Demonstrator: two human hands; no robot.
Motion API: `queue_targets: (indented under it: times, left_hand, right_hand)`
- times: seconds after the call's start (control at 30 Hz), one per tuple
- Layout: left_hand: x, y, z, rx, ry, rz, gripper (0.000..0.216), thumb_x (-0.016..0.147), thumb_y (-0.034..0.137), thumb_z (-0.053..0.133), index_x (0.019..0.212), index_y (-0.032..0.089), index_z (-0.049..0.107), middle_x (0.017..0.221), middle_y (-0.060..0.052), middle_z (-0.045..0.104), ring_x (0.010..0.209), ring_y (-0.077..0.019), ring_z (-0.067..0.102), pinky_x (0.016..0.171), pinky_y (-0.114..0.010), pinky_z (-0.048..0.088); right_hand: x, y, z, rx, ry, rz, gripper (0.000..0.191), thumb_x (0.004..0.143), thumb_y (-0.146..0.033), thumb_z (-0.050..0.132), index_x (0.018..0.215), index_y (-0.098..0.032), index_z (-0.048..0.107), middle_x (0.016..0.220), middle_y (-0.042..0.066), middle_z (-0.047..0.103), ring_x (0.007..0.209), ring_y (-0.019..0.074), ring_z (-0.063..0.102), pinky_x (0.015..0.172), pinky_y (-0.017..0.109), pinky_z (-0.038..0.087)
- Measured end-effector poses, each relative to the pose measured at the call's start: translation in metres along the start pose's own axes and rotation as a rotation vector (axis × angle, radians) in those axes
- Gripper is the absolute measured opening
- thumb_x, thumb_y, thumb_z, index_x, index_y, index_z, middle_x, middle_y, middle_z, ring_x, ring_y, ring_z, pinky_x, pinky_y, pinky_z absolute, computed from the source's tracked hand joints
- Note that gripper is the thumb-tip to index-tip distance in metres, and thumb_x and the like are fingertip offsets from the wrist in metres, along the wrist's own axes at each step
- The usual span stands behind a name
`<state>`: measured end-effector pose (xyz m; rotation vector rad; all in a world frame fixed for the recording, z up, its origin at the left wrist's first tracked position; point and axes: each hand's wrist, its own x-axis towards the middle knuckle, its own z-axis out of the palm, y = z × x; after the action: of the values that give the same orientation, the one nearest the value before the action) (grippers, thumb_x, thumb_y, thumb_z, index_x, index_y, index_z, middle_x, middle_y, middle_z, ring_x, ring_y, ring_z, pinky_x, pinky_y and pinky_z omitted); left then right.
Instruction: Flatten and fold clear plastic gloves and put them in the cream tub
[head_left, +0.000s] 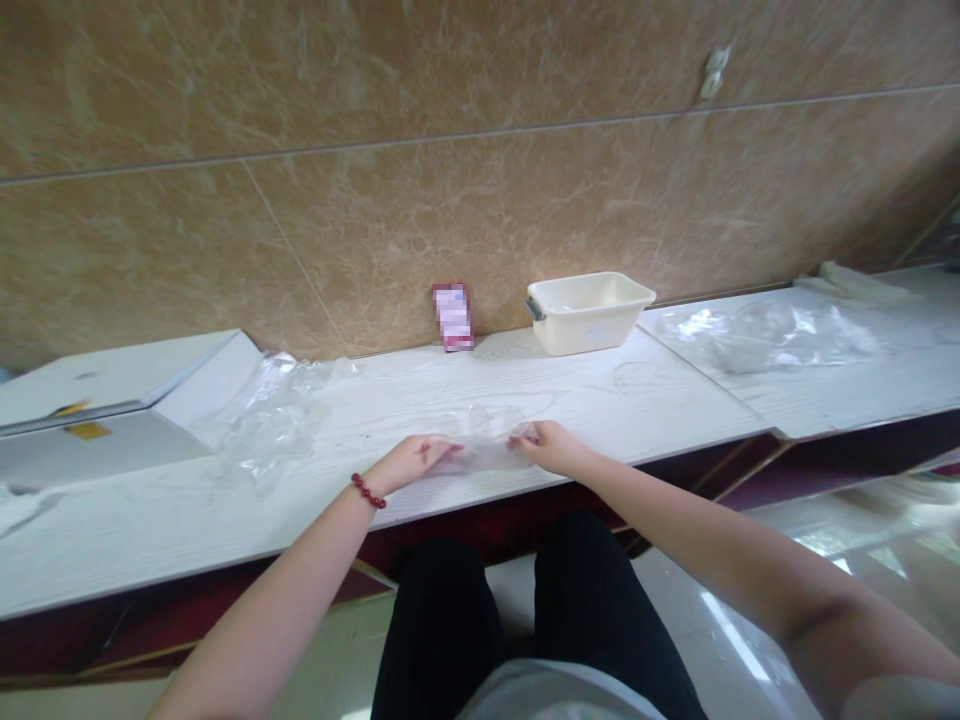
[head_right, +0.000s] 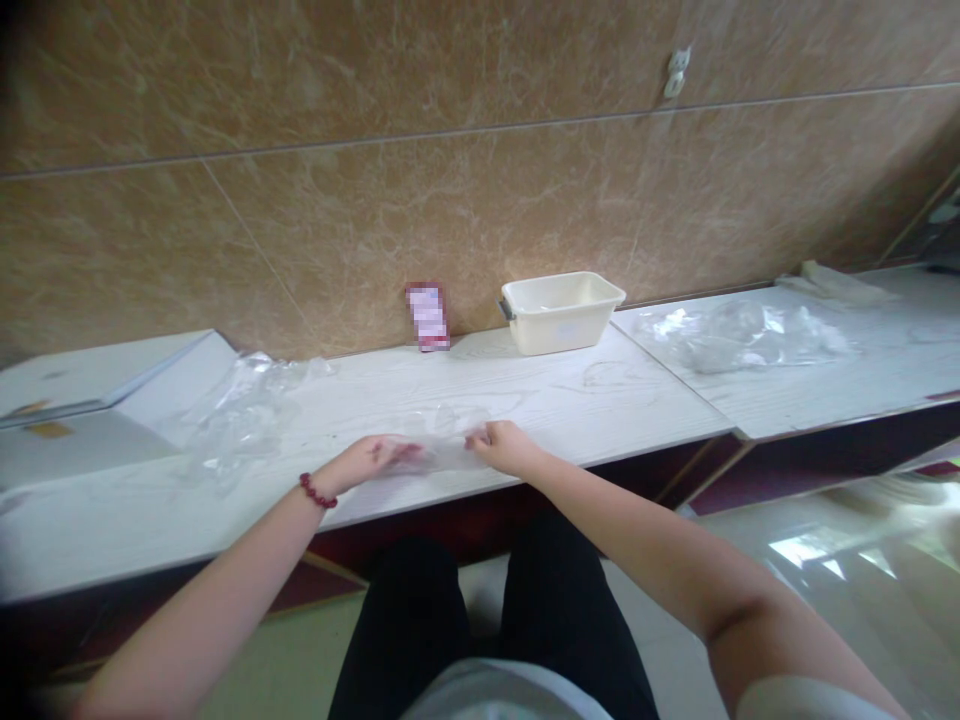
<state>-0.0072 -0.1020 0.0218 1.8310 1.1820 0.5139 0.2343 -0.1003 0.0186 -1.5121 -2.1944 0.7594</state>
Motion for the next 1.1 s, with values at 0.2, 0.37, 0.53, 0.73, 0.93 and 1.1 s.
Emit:
queue_targets:
  times: [0.2,0.37,0.53,0.73,0.93,1.1]
  left_hand:
    - [0.021,-0.002,-0.004,-0.329,0.113,-0.299,0.037,0.065,0.042,0.055,0.088,0.013,0.058,0.094,-0.009,0.058,0.086,-0.0185,0.054,0.069,-0.029,0.043]
    - [0.031,-0.013,-0.005,-0.329,0.245,-0.247,0.029,0.059,0.033,0.062,0.077,0.011,0.056,0.078,-0.005,0.058,0.071,-0.0127,0.054,0.064,-0.026,0.043]
    - [0.040,-0.019,0.001,-0.403,0.371,-0.258,0.024,0.056,0.026,0.065,0.070,0.011,0.052,0.072,-0.003,0.055,0.066,-0.0105,0.054,0.064,-0.024,0.043]
    - [0.049,-0.018,0.008,-0.353,0.502,-0.279,0.035,0.051,0.016,0.066,0.081,0.012,0.049,0.075,-0.002,0.053,0.066,-0.0106,0.053,0.062,-0.024,0.044]
    - [0.052,-0.023,0.006,-0.267,0.500,-0.280,0.039,0.055,0.020,0.064,0.089,0.012,0.047,0.080,-0.005,0.054,0.064,-0.0107,0.053,0.060,-0.024,0.043]
    - [0.035,-0.021,-0.005,-0.183,0.586,-0.304,0.044,0.061,0.037,0.058,0.095,0.014,0.046,0.085,-0.008,0.057,0.072,-0.0148,0.055,0.060,-0.025,0.041]
  right_hand:
    - [0.018,-0.005,0.002,0.023,0.187,0.151,0.012,0.068,-0.027,0.049,0.073,-0.017,0.053,0.070,0.002,0.057,0.066,0.0120,0.051,0.058,0.022,0.037]
    - [0.029,-0.003,-0.001,0.096,0.223,0.260,0.015,0.069,-0.032,0.048,0.071,-0.017,0.050,0.070,0.003,0.055,0.065,0.0132,0.050,0.055,0.023,0.037]
    - [0.042,0.007,0.005,0.158,0.258,0.286,0.015,0.065,-0.029,0.052,0.075,-0.018,0.047,0.079,0.004,0.055,0.070,0.0141,0.051,0.058,0.024,0.039]
    - [0.056,0.020,0.020,0.243,0.302,0.267,0.030,0.060,-0.019,0.056,0.087,-0.019,0.042,0.087,0.004,0.053,0.074,0.0130,0.051,0.064,0.025,0.041]
    - [0.062,0.027,0.026,0.216,0.302,0.215,0.036,0.059,-0.012,0.054,0.091,-0.018,0.041,0.080,0.002,0.051,0.070,0.0119,0.051,0.063,0.025,0.041]
    - [0.060,0.027,0.024,0.196,0.293,0.196,0.036,0.059,-0.010,0.053,0.092,-0.018,0.041,0.078,0.001,0.051,0.068,0.0111,0.050,0.065,0.025,0.041]
